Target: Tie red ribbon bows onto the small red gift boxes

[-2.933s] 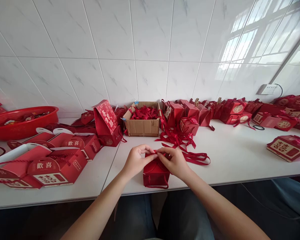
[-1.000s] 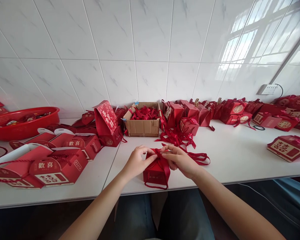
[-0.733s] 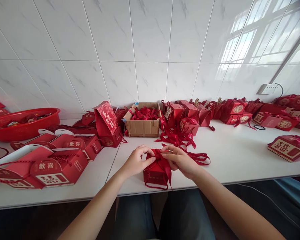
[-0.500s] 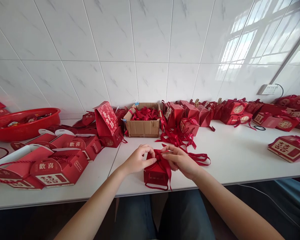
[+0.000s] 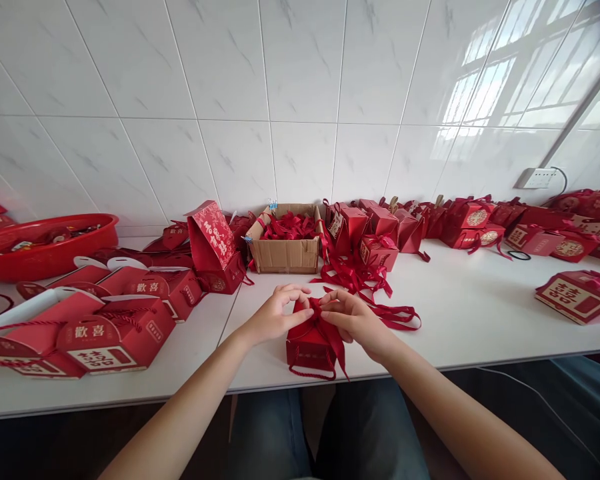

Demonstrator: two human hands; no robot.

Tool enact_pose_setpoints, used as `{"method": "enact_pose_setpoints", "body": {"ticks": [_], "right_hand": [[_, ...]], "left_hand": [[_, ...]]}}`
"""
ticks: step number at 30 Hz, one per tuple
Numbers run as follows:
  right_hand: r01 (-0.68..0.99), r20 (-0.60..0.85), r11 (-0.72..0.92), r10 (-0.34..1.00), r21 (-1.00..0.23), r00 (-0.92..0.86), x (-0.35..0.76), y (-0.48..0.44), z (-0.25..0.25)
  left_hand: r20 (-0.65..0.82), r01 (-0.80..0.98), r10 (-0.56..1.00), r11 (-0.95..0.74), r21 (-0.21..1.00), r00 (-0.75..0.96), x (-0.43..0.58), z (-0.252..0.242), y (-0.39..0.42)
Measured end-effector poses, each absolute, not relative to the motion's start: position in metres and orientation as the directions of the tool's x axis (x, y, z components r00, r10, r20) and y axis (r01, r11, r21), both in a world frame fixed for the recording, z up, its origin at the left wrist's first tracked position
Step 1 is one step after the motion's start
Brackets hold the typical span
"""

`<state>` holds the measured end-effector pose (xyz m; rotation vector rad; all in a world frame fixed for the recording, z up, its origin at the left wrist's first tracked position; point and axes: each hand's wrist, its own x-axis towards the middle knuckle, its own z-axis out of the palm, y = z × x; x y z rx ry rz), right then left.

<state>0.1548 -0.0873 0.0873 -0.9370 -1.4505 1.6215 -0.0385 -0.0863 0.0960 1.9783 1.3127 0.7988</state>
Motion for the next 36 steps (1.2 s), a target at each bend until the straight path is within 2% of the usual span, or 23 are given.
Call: {"method": "enact_pose_setpoints", "body": {"ticks": [4,9,16,21,26,33,36], "right_hand": [[-0.054,-0.031,-0.063,0.886,-0.997,-0.463,0.155,-0.087,0.087],[-0.068,-0.026,-0.065,0.881,-0.996,-0.472,0.155,-0.088,0.088],[-0.087,-0.024,-0.073,0.883,-0.994,-0.469,0.155,-0.088,0.089],[-0.066,-0.028,-0.067,0.884,-0.996,-0.467,0.154,-0.087,0.088],[-0.077,-0.032,-0.075,0.890,-0.994,-0.455,0.154,-0.087,0.088],[-0.066,-0.025,-0.063,0.887,-0.996,-0.462,0.154,-0.088,0.087],[-0.042,-0.030,-0.056,0.890,-0.998,-0.454,0.155,-0.087,0.085]], "left_hand": [[0.096,0.467,0.938,-0.252,0.848,0.332,-0.038,0.091,-0.088],[0.081,0.435,0.954,-0.206,0.876,0.288,-0.037,0.087,-0.089],[0.164,0.476,0.911,-0.343,0.810,0.378,-0.040,0.089,-0.092],[0.099,0.454,0.933,-0.259,0.852,0.346,-0.039,0.089,-0.092],[0.141,0.494,0.960,-0.247,0.834,0.241,-0.037,0.082,-0.088],[0.045,0.503,0.975,-0.151,0.851,0.217,-0.035,0.084,-0.094],[0.010,0.445,0.969,-0.122,0.887,0.246,-0.035,0.086,-0.095]]}}
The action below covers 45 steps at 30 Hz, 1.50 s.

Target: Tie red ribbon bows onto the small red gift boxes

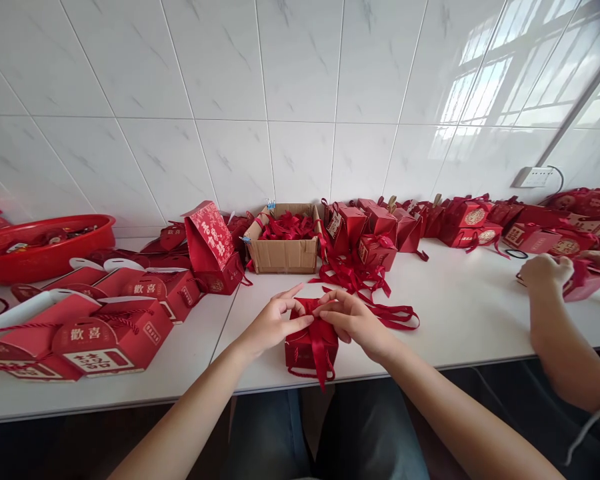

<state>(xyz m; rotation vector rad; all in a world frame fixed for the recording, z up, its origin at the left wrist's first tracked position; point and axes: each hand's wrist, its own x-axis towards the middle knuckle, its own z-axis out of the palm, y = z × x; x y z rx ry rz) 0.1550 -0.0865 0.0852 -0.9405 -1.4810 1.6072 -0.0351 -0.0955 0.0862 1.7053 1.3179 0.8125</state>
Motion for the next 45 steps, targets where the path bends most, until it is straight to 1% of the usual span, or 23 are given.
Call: {"method": "enact_pose_setpoints", "body": {"ticks": [2,4,5,7,9,10,14,17,21,24,26,28,30,32,34,35,37,39,41,42,43,45], "right_hand": [[-0.004,0.025,0.025,0.910,-1.000,-0.415,0.155,-0.084,0.082],[0.102,0.157,0.200,0.930,-0.974,-0.333,0.156,-0.079,0.076],[0.182,0.243,0.304,0.924,-0.935,-0.295,0.157,-0.076,0.072],[0.335,0.398,0.477,0.874,-0.813,-0.279,0.158,-0.070,0.065],[0.408,0.483,0.583,0.812,-0.703,-0.327,0.158,-0.064,0.060],[0.417,0.501,0.613,0.789,-0.671,-0.355,0.158,-0.061,0.058],[0.435,0.516,0.659,0.752,-0.614,-0.411,0.157,-0.051,0.057],[0.446,0.576,0.717,0.697,-0.535,-0.428,0.157,-0.047,0.057],[0.489,0.647,0.811,0.565,-0.321,-0.512,0.163,-0.048,0.063],[0.487,0.688,0.861,0.442,-0.146,-0.576,0.170,-0.054,0.070],[0.468,0.695,0.883,0.353,-0.026,-0.626,0.174,-0.059,0.074],[0.462,0.680,0.883,0.292,0.077,-0.672,0.179,-0.063,0.077],[0.458,0.655,0.876,0.260,0.148,-0.709,0.184,-0.067,0.079],[0.422,0.623,0.888,0.229,0.180,-0.748,0.191,-0.072,0.081],[0.372,0.608,0.917,0.213,0.147,-0.765,0.197,-0.076,0.083],[0.355,0.614,0.929,0.223,0.100,-0.757,0.200,-0.077,0.084],[0.352,0.646,0.934,0.305,-0.059,-0.700,0.201,-0.077,0.085],[0.364,0.653,0.888,0.455,-0.282,-0.605,0.197,-0.072,0.086],[0.356,0.592,0.797,0.601,-0.488,-0.537,0.190,-0.063,0.087],[0.346,0.547,0.753,0.649,-0.559,-0.529,0.185,-0.058,0.088],[0.332,0.499,0.721,0.672,-0.608,-0.547,0.181,-0.054,0.089],[0.299,0.411,0.694,0.659,-0.655,-0.630,0.174,-0.046,0.091]], "left_hand": [[-0.004,0.403,0.965,-0.106,0.909,0.264,-0.035,0.087,-0.096],[-0.003,0.394,0.966,-0.103,0.913,0.260,-0.035,0.086,-0.096],[0.002,0.396,0.967,-0.106,0.912,0.254,-0.035,0.086,-0.096],[0.017,0.400,0.968,-0.120,0.909,0.252,-0.034,0.084,-0.097],[0.030,0.399,0.966,-0.135,0.907,0.258,-0.034,0.083,-0.096],[0.031,0.398,0.965,-0.137,0.907,0.260,-0.033,0.082,-0.096],[0.024,0.399,0.972,-0.118,0.909,0.232,-0.033,0.080,-0.095],[0.030,0.405,0.976,-0.117,0.907,0.214,-0.033,0.078,-0.094],[0.053,0.400,0.972,-0.143,0.905,0.229,-0.034,0.076,-0.094],[0.045,0.377,0.972,-0.132,0.917,0.231,-0.035,0.074,-0.093],[0.034,0.362,0.969,-0.124,0.924,0.247,-0.036,0.074,-0.092],[0.026,0.352,0.963,-0.124,0.928,0.270,-0.037,0.075,-0.091],[0.022,0.344,0.955,-0.128,0.930,0.295,-0.037,0.077,-0.089],[0.022,0.333,0.947,-0.134,0.933,0.321,-0.038,0.080,-0.087],[0.017,0.319,0.939,-0.133,0.938,0.342,-0.039,0.082,-0.086],[0.014,0.313,0.937,-0.130,0.941,0.349,-0.039,0.083,-0.085],[0.003,0.301,0.934,-0.118,0.946,0.358,-0.040,0.085,-0.085],[-0.009,0.297,0.931,-0.108,0.949,0.366,-0.040,0.087,-0.084],[-0.007,0.302,0.928,-0.114,0.946,0.373,-0.041,0.090,-0.083],[-0.002,0.310,0.926,-0.123,0.943,0.376,-0.041,0.091,-0.083],[0.005,0.321,0.925,-0.136,0.937,0.379,-0.042,0.093,-0.083],[0.011,0.352,0.922,-0.159,0.922,0.387,-0.044,0.095,-0.082]]}}
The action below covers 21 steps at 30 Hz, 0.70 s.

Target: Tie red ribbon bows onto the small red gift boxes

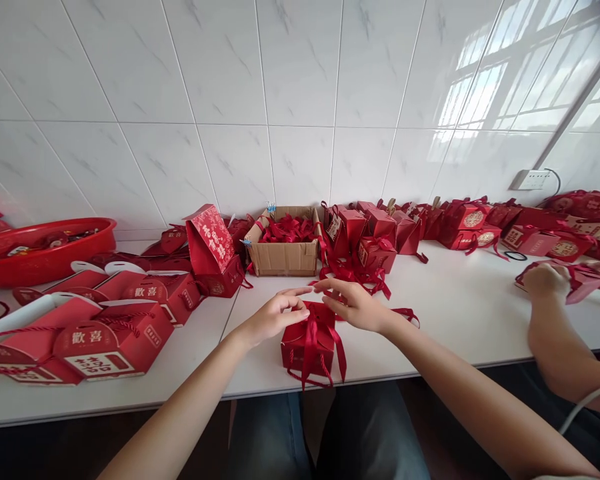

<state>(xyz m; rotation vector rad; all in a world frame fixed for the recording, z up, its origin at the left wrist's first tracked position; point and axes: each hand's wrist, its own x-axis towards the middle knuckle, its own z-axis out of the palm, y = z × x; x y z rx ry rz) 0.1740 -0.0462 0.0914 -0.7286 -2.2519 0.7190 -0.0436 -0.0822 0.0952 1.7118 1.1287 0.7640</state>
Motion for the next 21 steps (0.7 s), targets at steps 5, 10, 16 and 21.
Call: {"method": "enact_pose_setpoints", "body": {"ticks": [5,10,16,21], "right_hand": [[0.231,0.342,0.707,0.567,-0.668,-0.749,0.1670,-0.0398,0.0954],[0.191,0.371,0.684,0.584,-0.704,-0.722,0.1663,-0.0399,0.0982],[0.088,0.420,0.779,0.425,-0.621,-0.802,0.1720,-0.0425,0.0992],[0.111,0.393,0.850,0.349,-0.515,-0.851,0.1751,-0.0454,0.0971]], "left_hand": [[-0.017,0.416,0.928,-0.151,0.897,0.373,-0.0491,0.0966,-0.0786],[-0.022,0.475,0.936,-0.158,0.866,0.351,-0.0493,0.0988,-0.0755],[-0.039,0.507,0.931,-0.162,0.846,0.363,-0.0442,0.1014,-0.0740],[-0.006,0.520,0.941,-0.181,0.835,0.338,-0.0424,0.0952,-0.0727]]}}
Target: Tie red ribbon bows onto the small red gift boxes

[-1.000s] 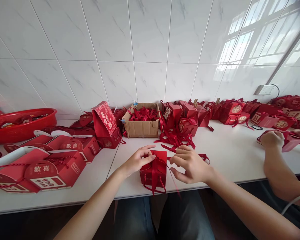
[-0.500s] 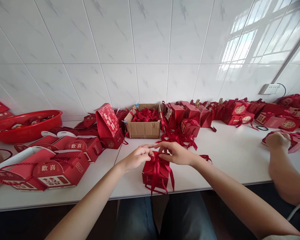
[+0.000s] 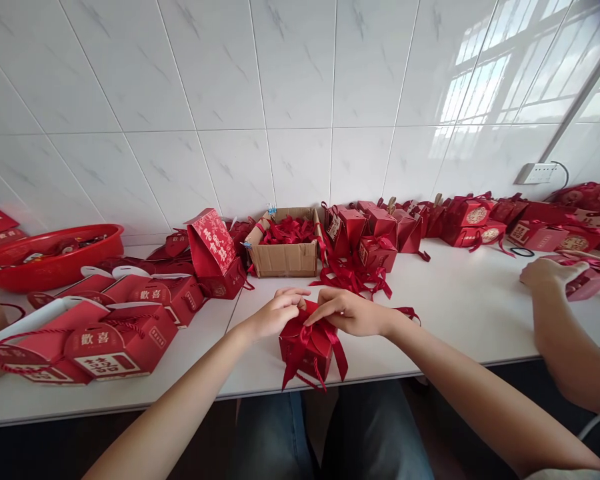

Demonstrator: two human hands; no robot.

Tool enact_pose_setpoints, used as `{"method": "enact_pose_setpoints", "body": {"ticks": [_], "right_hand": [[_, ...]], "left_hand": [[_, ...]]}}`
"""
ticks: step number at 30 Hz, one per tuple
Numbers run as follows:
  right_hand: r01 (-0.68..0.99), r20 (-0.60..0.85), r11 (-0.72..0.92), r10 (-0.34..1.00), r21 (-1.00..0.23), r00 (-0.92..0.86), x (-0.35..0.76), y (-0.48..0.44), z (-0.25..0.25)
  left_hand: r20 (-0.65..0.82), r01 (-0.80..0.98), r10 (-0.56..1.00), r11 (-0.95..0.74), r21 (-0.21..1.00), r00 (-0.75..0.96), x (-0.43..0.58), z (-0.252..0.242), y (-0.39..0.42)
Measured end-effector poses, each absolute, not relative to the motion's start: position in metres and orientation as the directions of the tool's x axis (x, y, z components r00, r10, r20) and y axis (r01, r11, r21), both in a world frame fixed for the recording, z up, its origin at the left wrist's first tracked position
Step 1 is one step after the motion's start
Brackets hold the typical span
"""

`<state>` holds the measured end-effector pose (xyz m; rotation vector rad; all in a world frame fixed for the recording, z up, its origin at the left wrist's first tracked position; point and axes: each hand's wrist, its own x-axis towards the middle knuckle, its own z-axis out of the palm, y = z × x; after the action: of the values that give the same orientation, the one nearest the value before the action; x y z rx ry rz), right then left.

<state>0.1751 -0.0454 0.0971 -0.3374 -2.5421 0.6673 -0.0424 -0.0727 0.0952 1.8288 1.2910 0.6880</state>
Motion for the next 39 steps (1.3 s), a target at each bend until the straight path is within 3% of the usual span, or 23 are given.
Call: {"method": "enact_pose_setpoints", "body": {"ticks": [6,13,18,22,28,39], "right_hand": [[0.116,0.294,0.862,0.291,-0.493,-0.911,0.177,-0.050,0.101],[0.074,0.317,0.874,0.251,-0.480,-0.914,0.179,-0.052,0.101],[0.110,0.432,0.831,0.391,-0.545,-0.813,0.179,-0.051,0.092],[0.146,0.439,0.780,0.484,-0.609,-0.757,0.177,-0.051,0.088],[0.162,0.456,0.747,0.546,-0.645,-0.703,0.174,-0.049,0.084],[0.184,0.507,0.756,0.577,-0.629,-0.640,0.171,-0.047,0.080]], "left_hand": [[0.025,0.518,0.961,-0.171,0.838,0.277,-0.043,0.091,-0.069],[0.036,0.508,0.968,-0.161,0.846,0.248,-0.047,0.084,-0.067],[0.025,0.443,0.967,-0.139,0.886,0.254,-0.043,0.087,-0.072],[0.063,0.467,0.966,-0.178,0.866,0.251,-0.033,0.091,-0.077],[0.196,0.492,0.963,-0.262,0.830,0.183,-0.020,0.092,-0.084],[0.188,0.523,0.949,-0.298,0.799,0.253,-0.024,0.085,-0.087]]}}
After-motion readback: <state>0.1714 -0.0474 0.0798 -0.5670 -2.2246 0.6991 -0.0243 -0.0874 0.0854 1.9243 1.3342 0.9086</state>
